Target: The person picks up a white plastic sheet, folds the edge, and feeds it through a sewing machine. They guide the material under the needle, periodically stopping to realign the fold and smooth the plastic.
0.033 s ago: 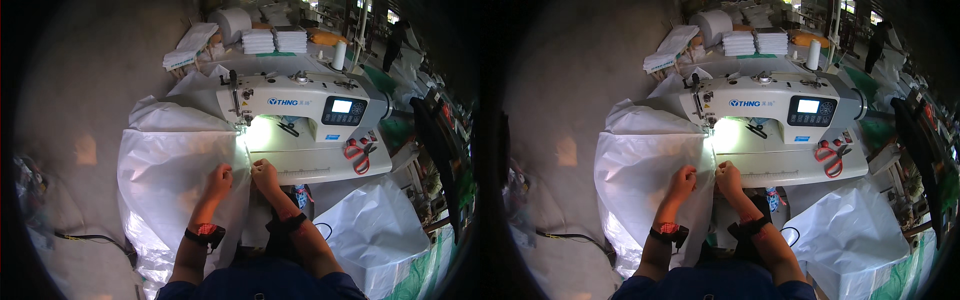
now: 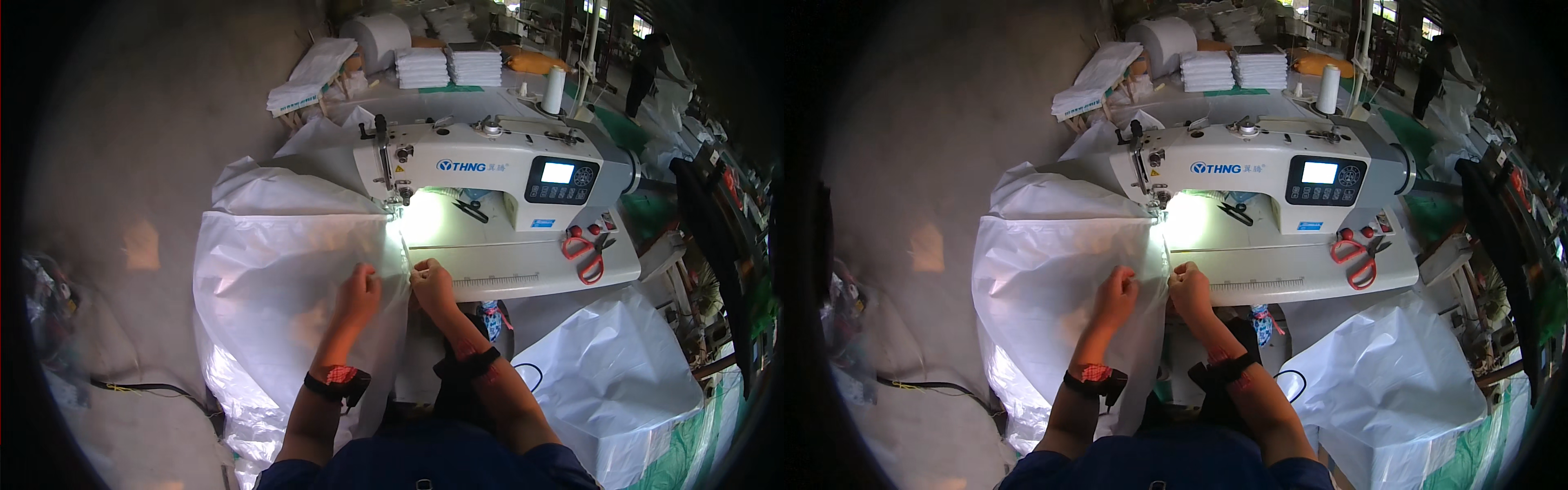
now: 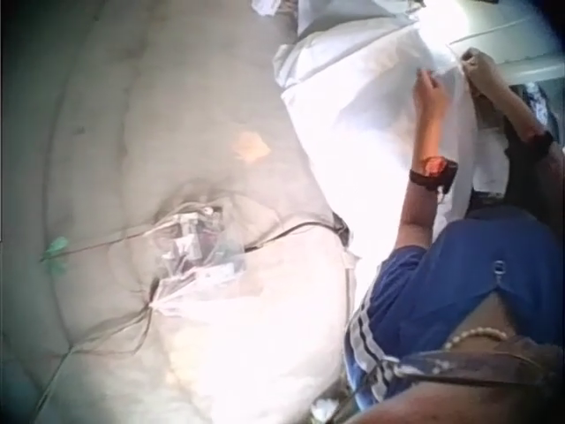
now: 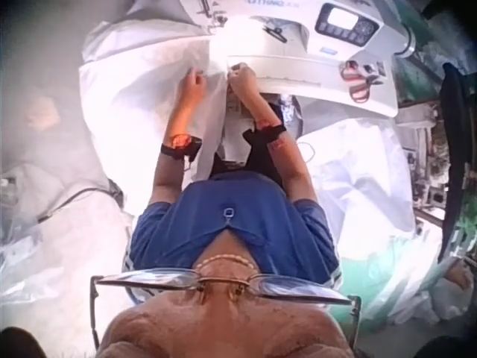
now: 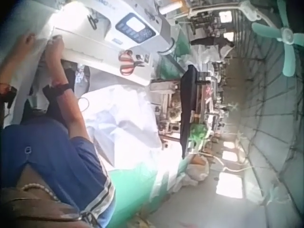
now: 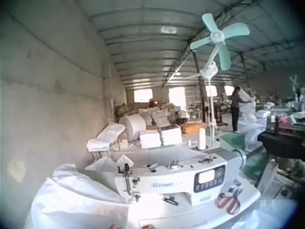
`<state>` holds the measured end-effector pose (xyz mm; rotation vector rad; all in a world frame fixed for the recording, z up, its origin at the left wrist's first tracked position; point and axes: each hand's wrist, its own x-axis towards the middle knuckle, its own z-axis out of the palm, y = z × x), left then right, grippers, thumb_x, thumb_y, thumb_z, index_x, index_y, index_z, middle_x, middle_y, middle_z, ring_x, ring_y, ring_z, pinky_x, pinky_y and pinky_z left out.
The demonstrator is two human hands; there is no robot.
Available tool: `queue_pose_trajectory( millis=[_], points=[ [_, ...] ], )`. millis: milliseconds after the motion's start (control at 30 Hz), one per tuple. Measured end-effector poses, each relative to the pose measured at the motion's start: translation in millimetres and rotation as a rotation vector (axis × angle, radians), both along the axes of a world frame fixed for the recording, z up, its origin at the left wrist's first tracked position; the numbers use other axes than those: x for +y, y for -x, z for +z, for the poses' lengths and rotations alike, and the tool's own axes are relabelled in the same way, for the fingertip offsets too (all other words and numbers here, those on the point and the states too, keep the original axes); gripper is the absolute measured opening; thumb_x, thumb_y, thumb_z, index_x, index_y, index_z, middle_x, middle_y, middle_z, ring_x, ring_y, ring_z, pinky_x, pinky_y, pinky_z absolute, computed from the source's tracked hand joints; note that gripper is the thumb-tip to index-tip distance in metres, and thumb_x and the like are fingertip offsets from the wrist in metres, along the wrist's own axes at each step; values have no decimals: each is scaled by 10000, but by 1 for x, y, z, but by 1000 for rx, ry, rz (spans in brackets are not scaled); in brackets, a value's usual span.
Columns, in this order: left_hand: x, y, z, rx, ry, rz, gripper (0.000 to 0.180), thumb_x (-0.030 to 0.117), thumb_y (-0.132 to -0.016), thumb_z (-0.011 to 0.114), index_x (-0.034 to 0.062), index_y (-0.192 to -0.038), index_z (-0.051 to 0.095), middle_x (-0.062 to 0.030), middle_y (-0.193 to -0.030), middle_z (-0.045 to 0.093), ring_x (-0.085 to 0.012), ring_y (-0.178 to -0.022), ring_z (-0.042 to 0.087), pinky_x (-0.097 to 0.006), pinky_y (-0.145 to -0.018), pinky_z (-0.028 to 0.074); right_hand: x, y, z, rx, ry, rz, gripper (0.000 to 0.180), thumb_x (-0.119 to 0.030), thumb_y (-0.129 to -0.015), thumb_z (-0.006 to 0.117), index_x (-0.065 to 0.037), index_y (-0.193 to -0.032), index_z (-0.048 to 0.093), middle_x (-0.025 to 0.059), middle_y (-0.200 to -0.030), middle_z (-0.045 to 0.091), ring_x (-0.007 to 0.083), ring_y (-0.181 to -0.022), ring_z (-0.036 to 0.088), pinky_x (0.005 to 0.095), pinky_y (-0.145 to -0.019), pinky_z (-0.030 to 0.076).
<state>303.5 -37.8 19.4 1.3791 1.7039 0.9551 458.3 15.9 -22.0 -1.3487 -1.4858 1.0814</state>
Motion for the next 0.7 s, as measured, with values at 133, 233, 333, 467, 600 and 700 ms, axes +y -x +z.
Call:
queue_pose_trajectory(
  millis=[133, 233, 333, 467, 600, 700],
  points=[
    [-9, -22, -10, 702, -364, 57, 290, 191, -823, 598, 10, -1039, 530, -192, -939, 602, -346, -928, 585, -438, -791, 470, -16, -2, 13, -196, -64, 27, 253, -189, -817, 605, 33, -928, 557, 166, -721, 638, 255, -578, 635, 355, -560, 508],
    [-7, -9, -30, 723, -426, 73, 272, 190, -805, 607, 21, -1008, 541, -181, -932, 604, -338, -896, 589, -424, -760, 473, -43, -4, 22, -371, -106, 72, 309, -245, -810, 619, 28, -940, 555, 189, -712, 633, 300, -627, 638, 387, -634, 499],
    [-2, 1, -32, 569, -424, 120, 267, 222, -797, 618, 32, -972, 552, -161, -884, 618, -331, -807, 610, -421, -699, 481, -55, -3, 10, -233, -89, 56, 327, -284, -808, 610, 17, -921, 553, 207, -760, 632, 350, -720, 630, 417, -677, 486],
    [-9, -11, -22, 570, -321, 40, 268, 278, -806, 618, 43, -925, 570, -142, -780, 626, -338, -720, 615, -431, -655, 481, -72, 0, 2, -288, -6, 228, 323, -301, -830, 571, 21, -865, 573, 200, -741, 635, 380, -756, 626, 446, -672, 480],
    [-37, -35, 2, 655, -109, -6, 282, 291, -808, 617, 37, -920, 571, -156, -754, 619, -353, -719, 608, -429, -653, 478, -106, -5, -10, -180, 69, 513, 319, -284, -853, 541, 29, -857, 601, 181, -657, 626, 334, -666, 642, 419, -620, 497],
    [-47, -29, -3, 733, -152, -87, 291, 278, -806, 615, 14, -919, 567, -164, -739, 621, -356, -712, 609, -430, -649, 476, -131, -6, 37, -46, 153, 571, 267, -251, -870, 513, -13, -894, 632, 168, -642, 628, 236, -588, 651, 355, -562, 518]
  ],
)
